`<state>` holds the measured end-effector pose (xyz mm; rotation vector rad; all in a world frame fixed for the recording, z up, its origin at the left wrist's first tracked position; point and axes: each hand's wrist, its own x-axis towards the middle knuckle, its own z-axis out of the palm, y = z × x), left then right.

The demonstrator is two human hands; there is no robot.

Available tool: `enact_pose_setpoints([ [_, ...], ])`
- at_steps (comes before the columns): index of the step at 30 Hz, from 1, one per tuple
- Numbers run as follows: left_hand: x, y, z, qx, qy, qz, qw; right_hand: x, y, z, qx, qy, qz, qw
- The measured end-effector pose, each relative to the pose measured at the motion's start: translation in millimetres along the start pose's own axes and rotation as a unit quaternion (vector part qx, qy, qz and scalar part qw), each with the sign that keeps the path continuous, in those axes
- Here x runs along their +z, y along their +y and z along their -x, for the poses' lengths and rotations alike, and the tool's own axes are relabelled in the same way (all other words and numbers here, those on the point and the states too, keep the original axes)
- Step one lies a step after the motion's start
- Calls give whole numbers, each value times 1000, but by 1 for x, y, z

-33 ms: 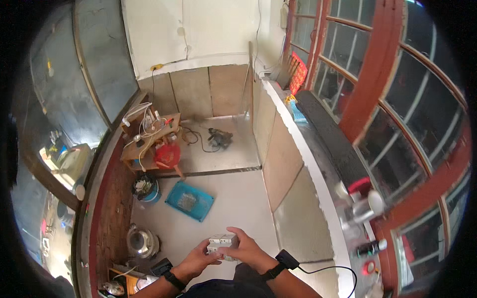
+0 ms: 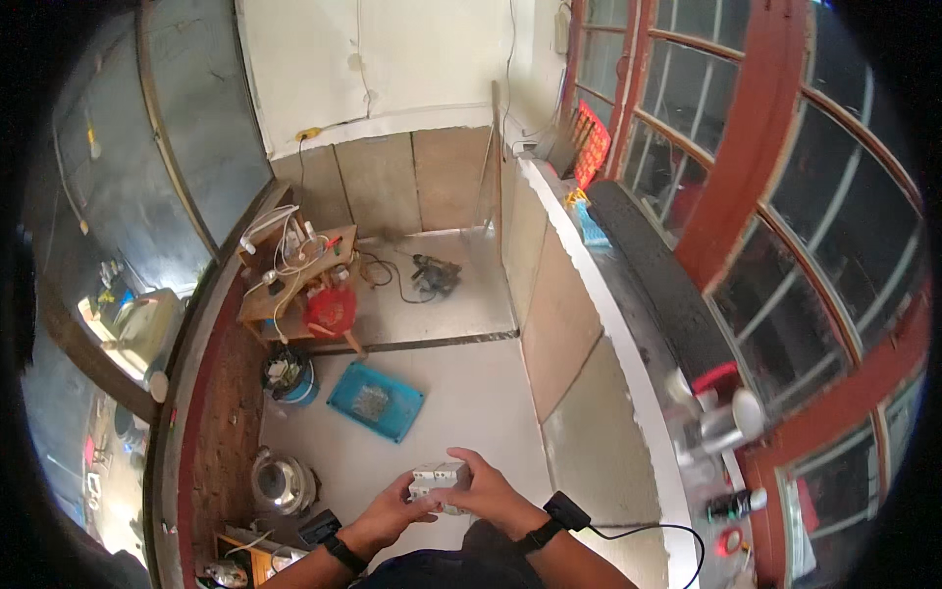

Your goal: Installing circuit breakers onto a DIN rail on a wall.

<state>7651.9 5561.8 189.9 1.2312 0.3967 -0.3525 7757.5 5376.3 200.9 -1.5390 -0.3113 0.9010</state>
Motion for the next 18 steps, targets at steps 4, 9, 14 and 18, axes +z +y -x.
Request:
enact_pose_setpoints([
  [4,-12,70,-77,0,13,-6,1000,-53,-28,-95,-17,-25,11,999],
  [9,-50,133,-169,-7,24,48,999,-96,-76,-207,4,-40,-24,999],
  [14,-102,186,-282,7,18,119,993,-135,-110,-330,26,-14,-24,999],
  [18,-158,234,-383,6,0,87,996,-164,-138,-436,12,-7,-79,997],
])
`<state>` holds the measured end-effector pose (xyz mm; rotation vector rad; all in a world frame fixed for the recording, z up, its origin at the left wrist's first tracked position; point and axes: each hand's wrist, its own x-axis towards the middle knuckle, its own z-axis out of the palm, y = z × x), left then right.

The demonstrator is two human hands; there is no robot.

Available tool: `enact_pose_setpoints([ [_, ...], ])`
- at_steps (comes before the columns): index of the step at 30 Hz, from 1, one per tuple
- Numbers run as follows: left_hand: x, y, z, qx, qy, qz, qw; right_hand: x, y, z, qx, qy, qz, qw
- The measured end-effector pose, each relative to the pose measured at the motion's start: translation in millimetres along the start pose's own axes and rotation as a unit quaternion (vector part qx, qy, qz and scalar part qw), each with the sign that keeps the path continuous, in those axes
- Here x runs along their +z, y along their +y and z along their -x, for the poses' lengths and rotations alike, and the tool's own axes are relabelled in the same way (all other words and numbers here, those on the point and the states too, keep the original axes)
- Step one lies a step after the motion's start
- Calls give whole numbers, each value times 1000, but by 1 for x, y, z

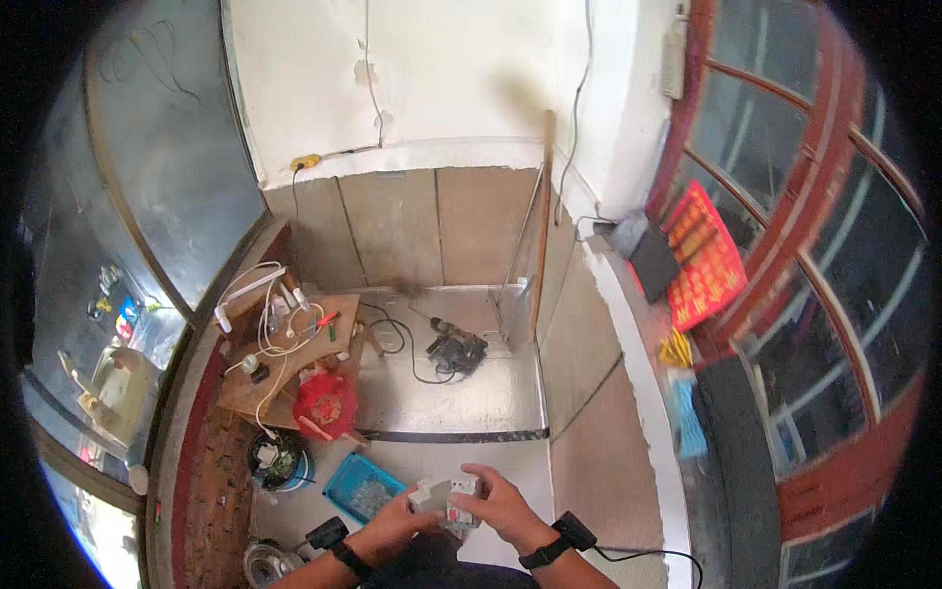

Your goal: Installing circuit breakers onto a DIN rail on a wall.

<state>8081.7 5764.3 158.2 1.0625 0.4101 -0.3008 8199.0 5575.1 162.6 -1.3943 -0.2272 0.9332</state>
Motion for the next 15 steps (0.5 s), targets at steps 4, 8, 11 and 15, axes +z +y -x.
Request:
enact_pose_setpoints([
  [4,-41,58,-74,7,30,15,999,-15,-50,-85,7,17,-13,1000],
  [8,-79,112,-132,53,98,28,993,-29,-102,-168,24,16,-107,994],
  [11,-108,155,-168,71,147,32,986,-50,-122,-238,19,22,-122,992],
  [15,-147,190,-221,60,255,78,962,-78,-145,-337,54,23,-177,982],
])
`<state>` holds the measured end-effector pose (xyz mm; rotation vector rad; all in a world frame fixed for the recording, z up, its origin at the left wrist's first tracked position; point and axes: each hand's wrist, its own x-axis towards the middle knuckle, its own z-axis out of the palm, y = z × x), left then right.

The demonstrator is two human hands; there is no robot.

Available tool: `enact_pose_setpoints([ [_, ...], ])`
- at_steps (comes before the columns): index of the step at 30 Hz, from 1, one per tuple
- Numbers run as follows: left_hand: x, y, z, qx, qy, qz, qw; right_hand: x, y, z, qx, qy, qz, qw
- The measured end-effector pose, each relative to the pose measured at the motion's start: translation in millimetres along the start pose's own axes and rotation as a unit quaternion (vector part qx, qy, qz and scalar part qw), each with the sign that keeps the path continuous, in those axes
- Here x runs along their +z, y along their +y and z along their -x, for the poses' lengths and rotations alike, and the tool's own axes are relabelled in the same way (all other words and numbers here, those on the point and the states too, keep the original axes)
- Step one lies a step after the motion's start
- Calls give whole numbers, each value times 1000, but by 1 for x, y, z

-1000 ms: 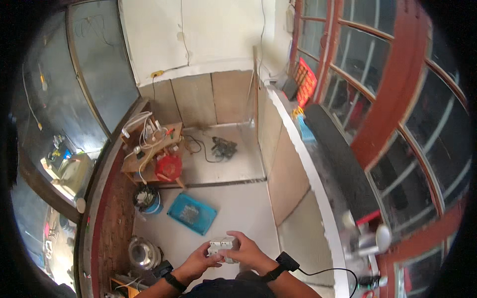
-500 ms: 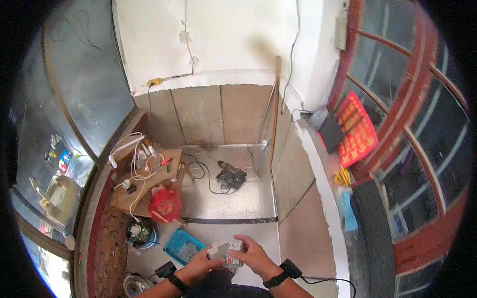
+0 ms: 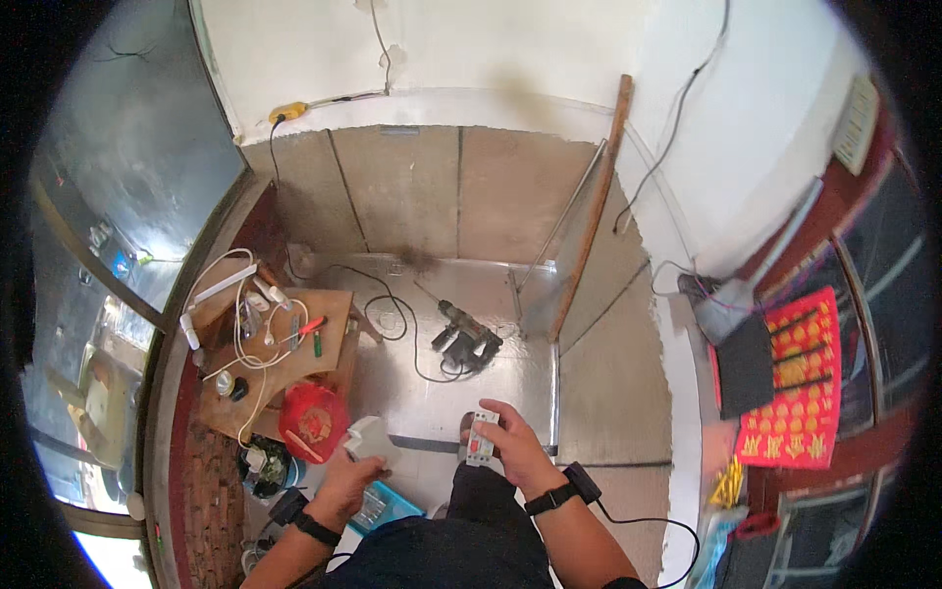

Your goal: Installing circuit breakers onto a DIN rail on a wall.

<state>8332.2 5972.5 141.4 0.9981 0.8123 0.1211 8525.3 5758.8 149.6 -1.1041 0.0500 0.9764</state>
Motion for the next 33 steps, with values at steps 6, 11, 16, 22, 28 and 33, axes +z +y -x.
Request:
enact_pose_setpoints([
  [6,8,63,-100,24,88,35,995,-15,-65,-120,25,-4,21,999],
  [11,20,114,-171,4,140,44,989,-24,-118,-199,42,26,59,997],
  [16,17,154,-243,33,133,66,988,-14,-161,-262,43,72,46,995],
  [22,-2,197,-337,31,109,104,988,5,-188,-327,13,106,21,994],
  [28,-20,242,-398,27,126,78,989,36,-204,-376,18,129,7,991],
  [33,-33,255,-428,33,162,75,983,43,-207,-412,46,118,9,992],
])
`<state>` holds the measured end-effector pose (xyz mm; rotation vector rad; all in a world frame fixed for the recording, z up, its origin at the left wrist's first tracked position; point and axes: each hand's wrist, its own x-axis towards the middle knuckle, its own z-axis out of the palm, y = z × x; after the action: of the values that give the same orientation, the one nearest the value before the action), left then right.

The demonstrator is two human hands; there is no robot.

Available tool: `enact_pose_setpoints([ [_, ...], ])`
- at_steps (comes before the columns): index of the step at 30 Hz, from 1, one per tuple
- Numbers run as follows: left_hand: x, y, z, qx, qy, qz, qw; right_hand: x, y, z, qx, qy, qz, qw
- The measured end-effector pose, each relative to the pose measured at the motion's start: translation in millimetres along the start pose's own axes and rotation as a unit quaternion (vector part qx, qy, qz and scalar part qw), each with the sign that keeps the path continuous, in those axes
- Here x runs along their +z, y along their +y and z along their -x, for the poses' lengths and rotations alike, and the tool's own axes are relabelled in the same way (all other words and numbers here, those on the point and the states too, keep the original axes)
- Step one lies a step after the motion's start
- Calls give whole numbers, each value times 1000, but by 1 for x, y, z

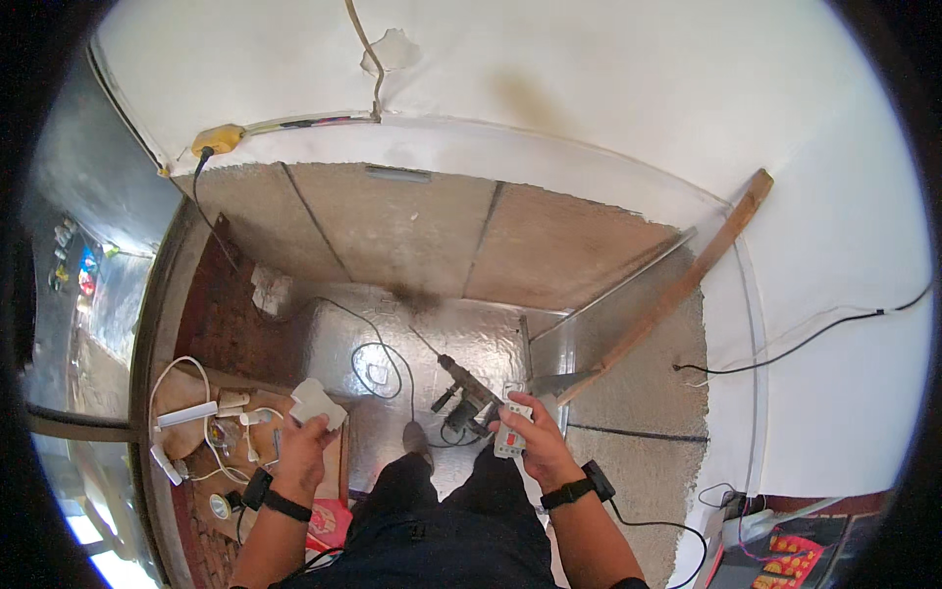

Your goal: Installing circuit breakers onto a DIN rail on a wall.

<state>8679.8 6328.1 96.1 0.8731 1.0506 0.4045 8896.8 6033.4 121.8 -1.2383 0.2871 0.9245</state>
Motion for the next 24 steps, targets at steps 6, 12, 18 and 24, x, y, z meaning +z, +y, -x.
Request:
enact_pose_setpoints([
  [6,13,4,-3,-3,19,26,999,3,-20,-31,22,-13,12,1000],
  [12,23,-22,5,10,70,63,995,-10,-40,-59,47,-36,46,997],
  [18,54,-39,39,31,140,107,984,-43,-59,-85,84,-71,112,988],
  [24,52,-54,40,35,157,138,977,-37,-73,-99,66,-62,158,983],
])
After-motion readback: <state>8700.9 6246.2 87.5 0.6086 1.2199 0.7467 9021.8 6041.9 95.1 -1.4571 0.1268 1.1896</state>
